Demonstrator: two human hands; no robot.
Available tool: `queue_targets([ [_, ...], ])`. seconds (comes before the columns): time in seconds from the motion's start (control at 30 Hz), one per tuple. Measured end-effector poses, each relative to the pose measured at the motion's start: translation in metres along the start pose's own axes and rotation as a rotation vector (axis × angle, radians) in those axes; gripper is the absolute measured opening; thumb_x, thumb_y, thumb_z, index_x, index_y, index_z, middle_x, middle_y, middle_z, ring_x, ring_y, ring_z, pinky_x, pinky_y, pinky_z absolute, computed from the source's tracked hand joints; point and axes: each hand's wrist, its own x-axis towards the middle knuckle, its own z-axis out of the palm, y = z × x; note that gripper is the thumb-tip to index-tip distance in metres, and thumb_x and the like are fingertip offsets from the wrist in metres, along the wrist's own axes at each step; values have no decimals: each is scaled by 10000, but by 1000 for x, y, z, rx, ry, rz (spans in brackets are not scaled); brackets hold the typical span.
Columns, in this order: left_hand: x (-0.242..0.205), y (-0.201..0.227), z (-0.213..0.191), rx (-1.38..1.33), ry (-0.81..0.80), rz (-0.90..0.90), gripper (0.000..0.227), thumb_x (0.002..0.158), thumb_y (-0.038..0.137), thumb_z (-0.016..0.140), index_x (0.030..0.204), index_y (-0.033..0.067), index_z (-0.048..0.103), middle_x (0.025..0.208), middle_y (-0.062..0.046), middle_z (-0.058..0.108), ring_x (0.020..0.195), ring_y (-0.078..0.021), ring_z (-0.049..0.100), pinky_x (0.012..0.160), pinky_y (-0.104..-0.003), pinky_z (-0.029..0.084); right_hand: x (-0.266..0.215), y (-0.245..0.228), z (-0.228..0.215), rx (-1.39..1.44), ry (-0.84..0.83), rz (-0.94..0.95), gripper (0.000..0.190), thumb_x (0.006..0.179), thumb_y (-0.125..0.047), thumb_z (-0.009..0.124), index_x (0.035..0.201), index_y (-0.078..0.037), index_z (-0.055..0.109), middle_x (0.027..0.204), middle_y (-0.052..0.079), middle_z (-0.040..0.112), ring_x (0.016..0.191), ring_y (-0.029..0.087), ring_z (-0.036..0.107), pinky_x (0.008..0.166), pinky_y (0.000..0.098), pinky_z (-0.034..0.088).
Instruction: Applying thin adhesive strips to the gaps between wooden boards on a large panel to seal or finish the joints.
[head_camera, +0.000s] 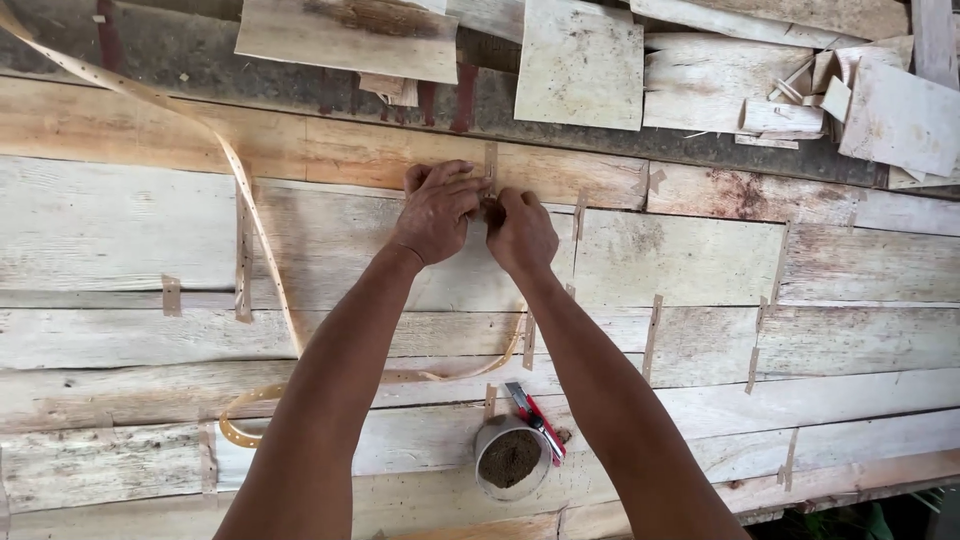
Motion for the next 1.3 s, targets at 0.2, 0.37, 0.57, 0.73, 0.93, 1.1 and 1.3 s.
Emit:
queue_targets([
  [0.2,3,15,-22,57,-49,-24,342,802,85,666,1047,320,620,1140,154,737,1363,-113,503,1045,-439,312,3,42,44,15,142,-317,162,939,-247,718,863,-137,627,769,67,607,844,322,681,754,396,513],
  [0.37,-4,3,-4,65,30,47,329,753,106,681,977,344,722,1185,187,729,1345,-119,513,1009,-412,320,-23,45,19,123,60,-311,234,922,-236,739,835,-123,553,767,119,552,793,419,652,685,463,509],
  [0.57,-10,-10,20,83,68,49,329,740,128,687,954,370,752,1169,199,738,1348,-107,520,1024,-409,315,5,35,11,63,-97,57,513,929,-644,531,736,-173,595,700,102,648,775,401,714,681,458,521],
  [0.73,-15,-15,30,66,79,88,278,779,125,670,950,329,752,1153,149,750,1326,-166,557,976,-434,342,-2,6,-14,-92,-144,98,323,884,-439,539,824,-197,745,790,140,734,885,445,739,780,508,576],
  [0.93,-11,-16,23,109,71,72,226,792,178,682,920,358,732,1160,190,728,1344,-112,526,1015,-414,315,-12,3,-17,-79,-188,-35,309,927,-324,552,864,-134,788,764,157,749,809,438,754,742,506,599],
  [1.1,-8,-9,14,129,60,95,209,799,152,669,908,319,733,1163,160,738,1325,-158,550,996,-423,334,-12,24,-8,45,-242,-113,411,947,-401,565,807,-67,761,731,207,720,808,494,729,755,562,586],
  [1.3,-10,-11,18,118,47,65,226,789,167,688,930,339,732,1156,174,738,1335,-139,546,1023,-412,337,-9,7,-12,-44,-175,-13,486,942,-494,536,723,-122,760,649,143,706,746,427,742,706,503,579],
])
